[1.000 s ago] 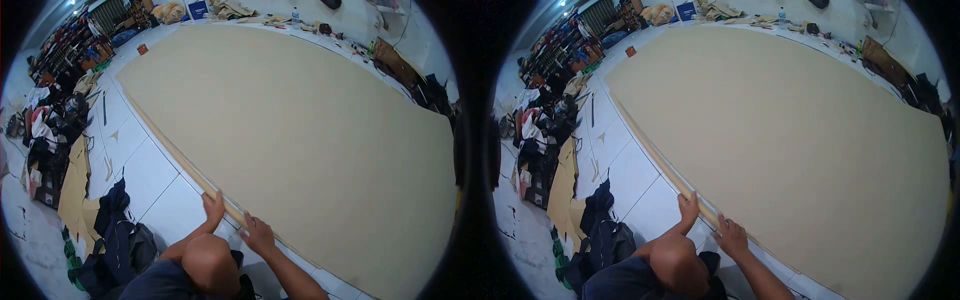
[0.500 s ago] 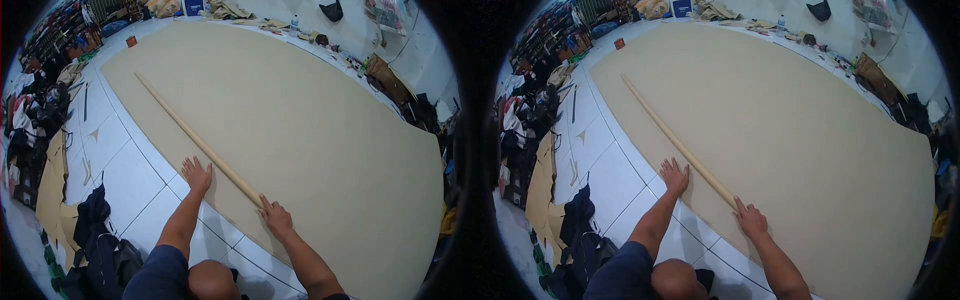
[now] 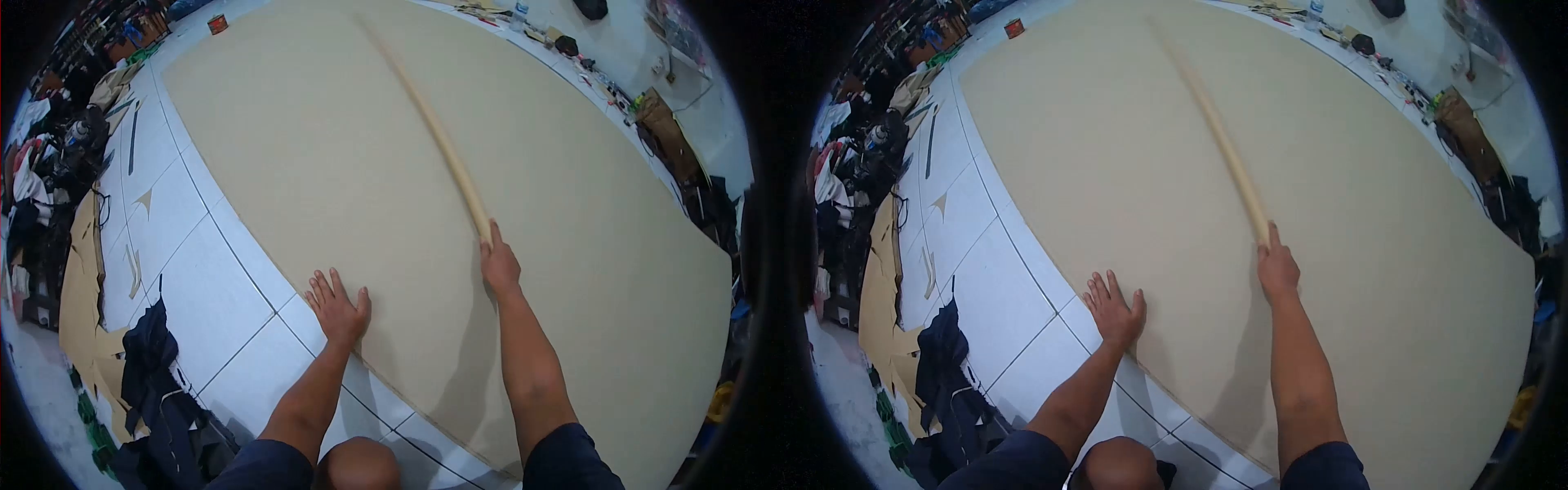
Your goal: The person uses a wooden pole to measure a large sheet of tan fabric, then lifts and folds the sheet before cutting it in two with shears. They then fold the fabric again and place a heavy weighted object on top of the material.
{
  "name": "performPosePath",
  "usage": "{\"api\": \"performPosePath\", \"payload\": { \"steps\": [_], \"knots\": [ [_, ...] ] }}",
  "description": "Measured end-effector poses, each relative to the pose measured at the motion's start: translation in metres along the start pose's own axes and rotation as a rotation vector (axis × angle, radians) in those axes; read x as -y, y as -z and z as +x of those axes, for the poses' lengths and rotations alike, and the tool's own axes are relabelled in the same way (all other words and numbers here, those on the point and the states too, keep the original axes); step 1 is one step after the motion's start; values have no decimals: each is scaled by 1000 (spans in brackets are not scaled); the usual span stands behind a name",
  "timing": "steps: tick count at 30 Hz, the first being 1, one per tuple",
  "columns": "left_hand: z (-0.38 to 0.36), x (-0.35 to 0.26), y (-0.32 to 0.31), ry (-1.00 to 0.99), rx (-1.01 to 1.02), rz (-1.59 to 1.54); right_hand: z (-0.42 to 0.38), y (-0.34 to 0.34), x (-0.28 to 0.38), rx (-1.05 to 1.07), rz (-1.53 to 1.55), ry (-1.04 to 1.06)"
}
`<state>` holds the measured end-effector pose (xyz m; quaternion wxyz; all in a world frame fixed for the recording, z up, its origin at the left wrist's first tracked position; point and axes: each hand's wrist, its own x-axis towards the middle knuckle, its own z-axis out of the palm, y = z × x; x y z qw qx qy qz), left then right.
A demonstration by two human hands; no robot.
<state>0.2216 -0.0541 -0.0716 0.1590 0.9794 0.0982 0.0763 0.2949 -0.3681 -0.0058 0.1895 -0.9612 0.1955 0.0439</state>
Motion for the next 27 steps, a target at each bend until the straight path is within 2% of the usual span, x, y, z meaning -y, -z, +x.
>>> {"api": "performPosePath", "payload": {
  "steps": [5,10,13,15,17,20,24,27],
  "knots": [
    [5,-1,8,12,24,-39,8,11,-6,-3,112,-93],
    [8,3,5,17,24,-60,53,-2,52,9,95,-57],
    [10,3,7,48,78,-73,118,-31,123,53,228,48],
    [14,2,10,44,99,-86,154,-39,194,107,189,117],
    [16,1,6,52,119,-77,204,-80,246,92,198,252],
    [20,5,10,76,205,-58,230,-109,350,252,178,346],
    [17,3,5,58,212,-43,194,-185,445,347,119,593],
    [18,5,-1,69,226,13,140,-201,479,390,47,700]
  ]
}}
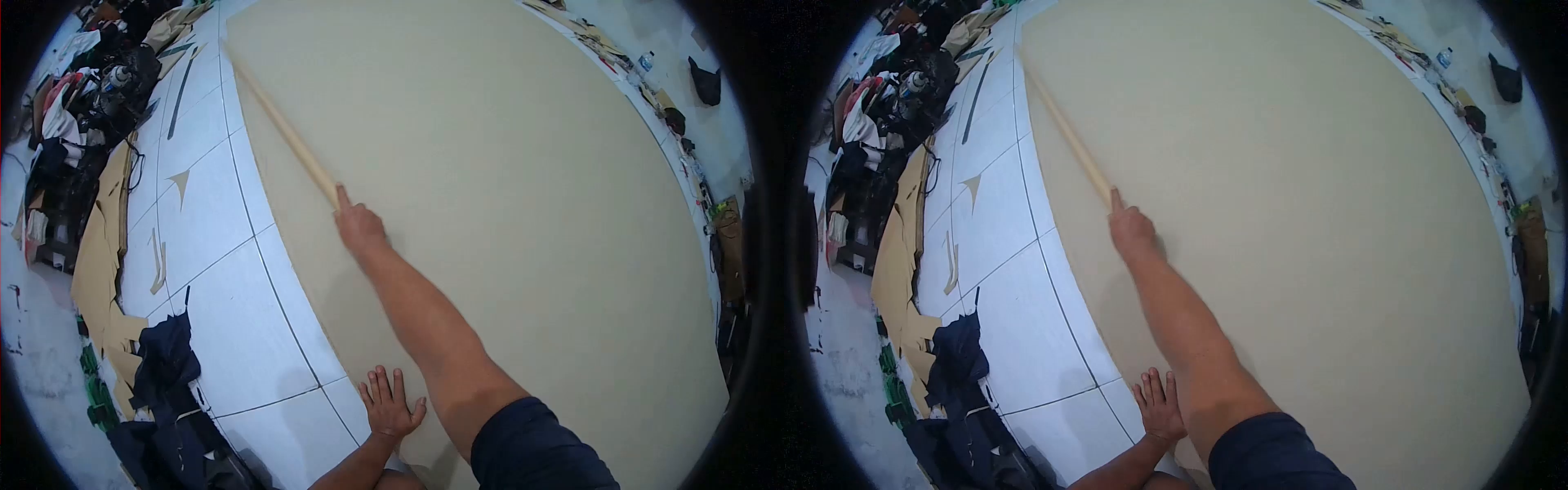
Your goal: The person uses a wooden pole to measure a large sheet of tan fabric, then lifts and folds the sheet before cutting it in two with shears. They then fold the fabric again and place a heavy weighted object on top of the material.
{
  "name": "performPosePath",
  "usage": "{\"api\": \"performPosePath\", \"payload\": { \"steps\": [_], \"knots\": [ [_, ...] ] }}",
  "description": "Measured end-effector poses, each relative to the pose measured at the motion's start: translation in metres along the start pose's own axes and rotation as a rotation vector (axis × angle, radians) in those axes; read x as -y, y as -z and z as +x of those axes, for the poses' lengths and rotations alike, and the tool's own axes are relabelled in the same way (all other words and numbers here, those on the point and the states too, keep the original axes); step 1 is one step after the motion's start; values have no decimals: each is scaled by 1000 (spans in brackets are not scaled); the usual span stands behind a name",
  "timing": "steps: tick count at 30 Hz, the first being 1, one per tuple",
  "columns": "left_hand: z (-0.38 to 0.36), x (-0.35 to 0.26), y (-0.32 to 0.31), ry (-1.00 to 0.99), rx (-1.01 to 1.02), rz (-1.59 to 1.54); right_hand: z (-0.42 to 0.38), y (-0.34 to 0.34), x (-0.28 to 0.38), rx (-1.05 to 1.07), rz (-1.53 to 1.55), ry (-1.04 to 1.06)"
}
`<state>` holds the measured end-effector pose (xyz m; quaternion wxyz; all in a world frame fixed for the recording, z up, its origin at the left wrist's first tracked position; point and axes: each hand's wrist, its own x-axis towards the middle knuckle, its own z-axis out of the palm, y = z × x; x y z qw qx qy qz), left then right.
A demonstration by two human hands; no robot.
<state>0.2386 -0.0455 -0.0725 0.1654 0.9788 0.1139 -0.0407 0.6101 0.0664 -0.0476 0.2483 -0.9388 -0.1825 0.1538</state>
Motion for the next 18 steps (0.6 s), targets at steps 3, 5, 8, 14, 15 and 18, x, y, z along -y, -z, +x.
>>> {"api": "performPosePath", "payload": {
  "steps": [3,5,8,14,15,18],
  "knots": [
    [0,-1,4,37,41,13,-14,5,25,32,35,47],
    [0,-2,6,30,36,-12,-10,24,18,46,90,51],
    [-2,-2,6,6,-1,-53,-18,38,-11,26,79,-31],
    [0,-4,7,18,-17,-76,-58,57,-81,-254,39,-298],
    [-1,-4,6,15,-24,-77,-75,61,-94,-281,40,-343],
    [-3,-2,2,-16,-81,-83,-160,70,-133,-369,28,-492]
  ]
}}
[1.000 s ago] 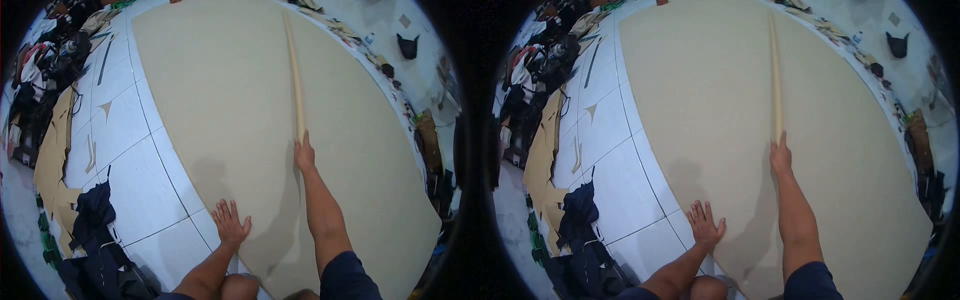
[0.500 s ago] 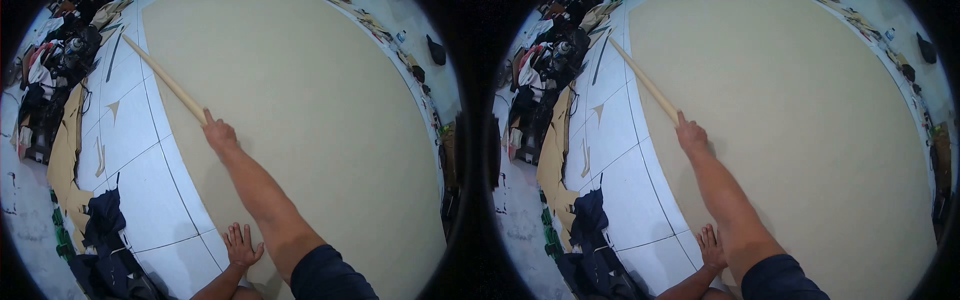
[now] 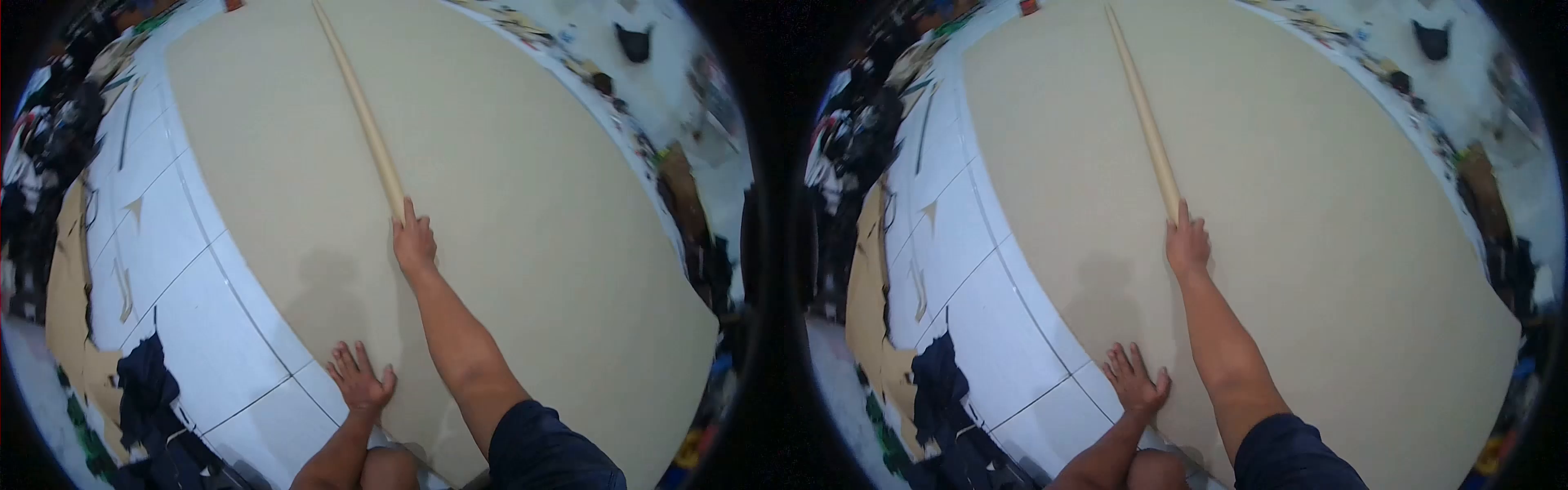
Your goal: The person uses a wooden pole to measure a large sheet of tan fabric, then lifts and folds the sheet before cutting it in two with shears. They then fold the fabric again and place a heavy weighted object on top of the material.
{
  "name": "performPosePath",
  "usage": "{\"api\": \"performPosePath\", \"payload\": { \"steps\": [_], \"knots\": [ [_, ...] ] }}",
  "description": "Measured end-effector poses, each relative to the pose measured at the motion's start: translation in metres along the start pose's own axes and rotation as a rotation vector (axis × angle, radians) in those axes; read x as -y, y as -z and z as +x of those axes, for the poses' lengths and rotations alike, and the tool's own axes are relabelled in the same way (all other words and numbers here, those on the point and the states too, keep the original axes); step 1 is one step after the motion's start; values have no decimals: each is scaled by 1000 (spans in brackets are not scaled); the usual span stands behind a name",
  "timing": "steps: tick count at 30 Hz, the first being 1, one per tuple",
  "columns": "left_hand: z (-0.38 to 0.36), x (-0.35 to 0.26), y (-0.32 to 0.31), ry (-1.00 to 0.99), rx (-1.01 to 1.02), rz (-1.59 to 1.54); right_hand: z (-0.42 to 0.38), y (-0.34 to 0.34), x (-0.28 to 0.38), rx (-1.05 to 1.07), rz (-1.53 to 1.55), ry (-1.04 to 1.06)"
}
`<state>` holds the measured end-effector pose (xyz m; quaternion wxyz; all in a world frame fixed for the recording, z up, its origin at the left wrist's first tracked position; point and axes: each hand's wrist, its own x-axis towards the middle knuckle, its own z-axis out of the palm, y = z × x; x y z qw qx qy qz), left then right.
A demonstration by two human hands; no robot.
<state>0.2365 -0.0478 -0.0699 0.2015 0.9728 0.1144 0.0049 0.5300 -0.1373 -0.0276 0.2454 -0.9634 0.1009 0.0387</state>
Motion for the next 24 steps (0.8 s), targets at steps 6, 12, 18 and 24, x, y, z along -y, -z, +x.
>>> {"api": "performPosePath", "payload": {
  "steps": [6,12,18,24],
  "knots": [
    [-4,-3,5,-58,-56,37,-218,75,-183,-124,-64,-284],
    [-16,-2,2,-85,-118,117,-449,108,-302,-307,-99,-549],
    [-14,-6,-4,-71,-106,199,-634,115,-370,-395,-106,-867],
    [-17,-5,-8,-59,-101,253,-736,120,-428,-474,-128,-952]
  ]
}}
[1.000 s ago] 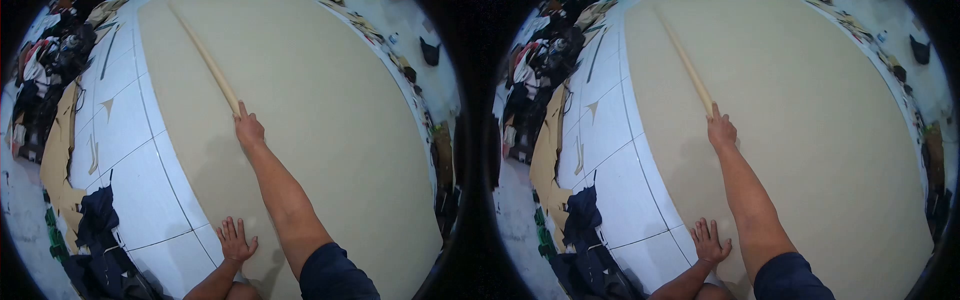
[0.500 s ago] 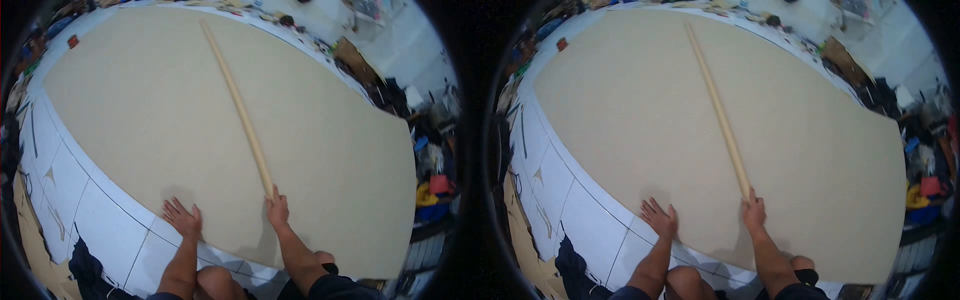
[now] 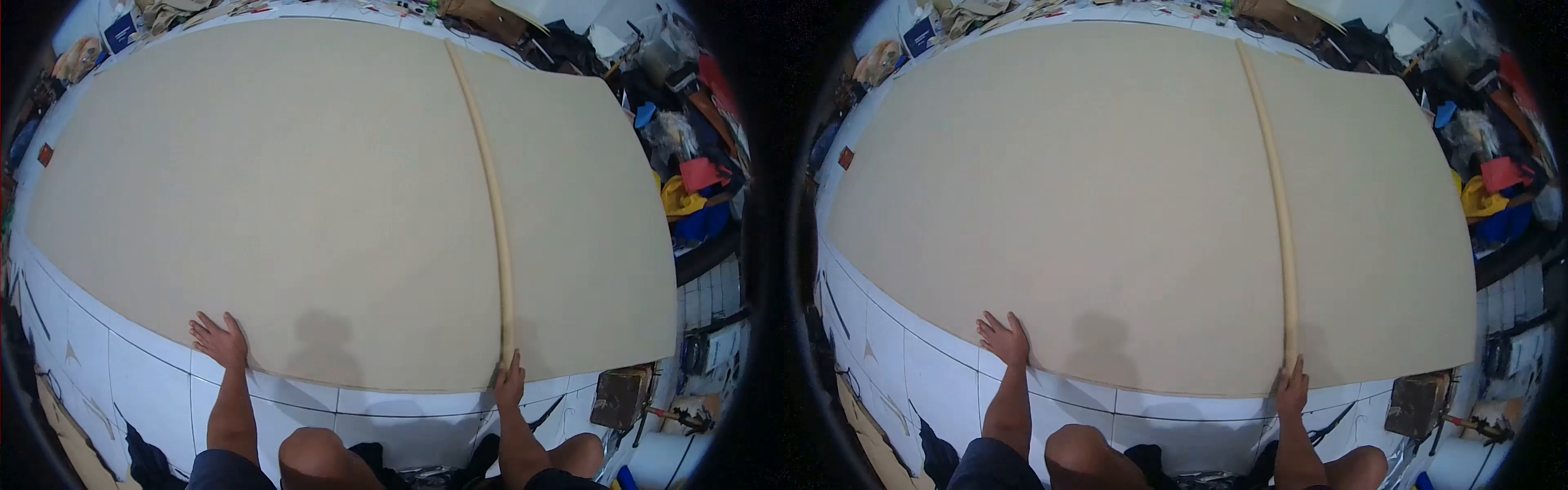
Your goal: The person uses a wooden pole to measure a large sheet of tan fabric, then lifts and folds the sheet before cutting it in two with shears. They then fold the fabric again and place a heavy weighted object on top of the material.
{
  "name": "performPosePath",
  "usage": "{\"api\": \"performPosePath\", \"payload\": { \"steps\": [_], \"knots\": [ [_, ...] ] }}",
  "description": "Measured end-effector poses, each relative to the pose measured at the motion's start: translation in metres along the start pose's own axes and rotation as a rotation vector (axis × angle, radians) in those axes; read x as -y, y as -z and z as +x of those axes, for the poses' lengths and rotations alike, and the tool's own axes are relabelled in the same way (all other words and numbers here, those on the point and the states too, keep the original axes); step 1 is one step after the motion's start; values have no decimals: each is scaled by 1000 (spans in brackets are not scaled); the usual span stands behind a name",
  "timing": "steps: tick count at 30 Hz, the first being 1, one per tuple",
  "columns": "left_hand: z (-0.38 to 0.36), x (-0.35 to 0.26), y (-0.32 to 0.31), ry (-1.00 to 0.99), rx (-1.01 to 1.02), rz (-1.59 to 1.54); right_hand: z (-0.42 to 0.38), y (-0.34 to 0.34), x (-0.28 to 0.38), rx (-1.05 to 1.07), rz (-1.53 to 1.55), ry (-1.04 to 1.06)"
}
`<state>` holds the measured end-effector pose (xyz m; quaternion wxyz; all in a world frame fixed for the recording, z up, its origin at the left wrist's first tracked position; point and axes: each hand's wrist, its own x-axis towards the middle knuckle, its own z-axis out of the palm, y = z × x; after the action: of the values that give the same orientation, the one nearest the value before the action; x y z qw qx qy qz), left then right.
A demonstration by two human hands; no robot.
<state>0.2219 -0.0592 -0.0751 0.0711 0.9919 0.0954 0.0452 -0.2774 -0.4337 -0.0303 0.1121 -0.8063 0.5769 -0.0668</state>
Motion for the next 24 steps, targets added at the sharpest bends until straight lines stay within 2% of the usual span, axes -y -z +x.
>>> {"api": "performPosePath", "payload": {
  "steps": [3,6,8,9,12,14,18,21,24],
  "knots": [
    [2,4,-2,-5,21,9,23,3,-8,10,25,-55],
    [5,24,-19,-99,20,-22,45,3,7,7,100,-87],
    [0,40,-43,-247,-6,-42,66,-11,24,-52,127,-39],
    [-16,36,-31,-242,77,-52,68,-14,27,-61,240,14],
    [-70,43,-15,-271,30,-166,66,-20,49,-35,621,167],
    [-90,46,-7,-251,39,-253,45,-29,57,-39,502,334],
    [-100,42,-3,-254,65,-289,-21,-41,70,-58,245,531],
    [-109,43,1,-249,111,-253,-50,-30,104,222,264,554],
    [-151,39,26,-201,167,-338,-68,-26,132,295,115,803]
  ]
}}
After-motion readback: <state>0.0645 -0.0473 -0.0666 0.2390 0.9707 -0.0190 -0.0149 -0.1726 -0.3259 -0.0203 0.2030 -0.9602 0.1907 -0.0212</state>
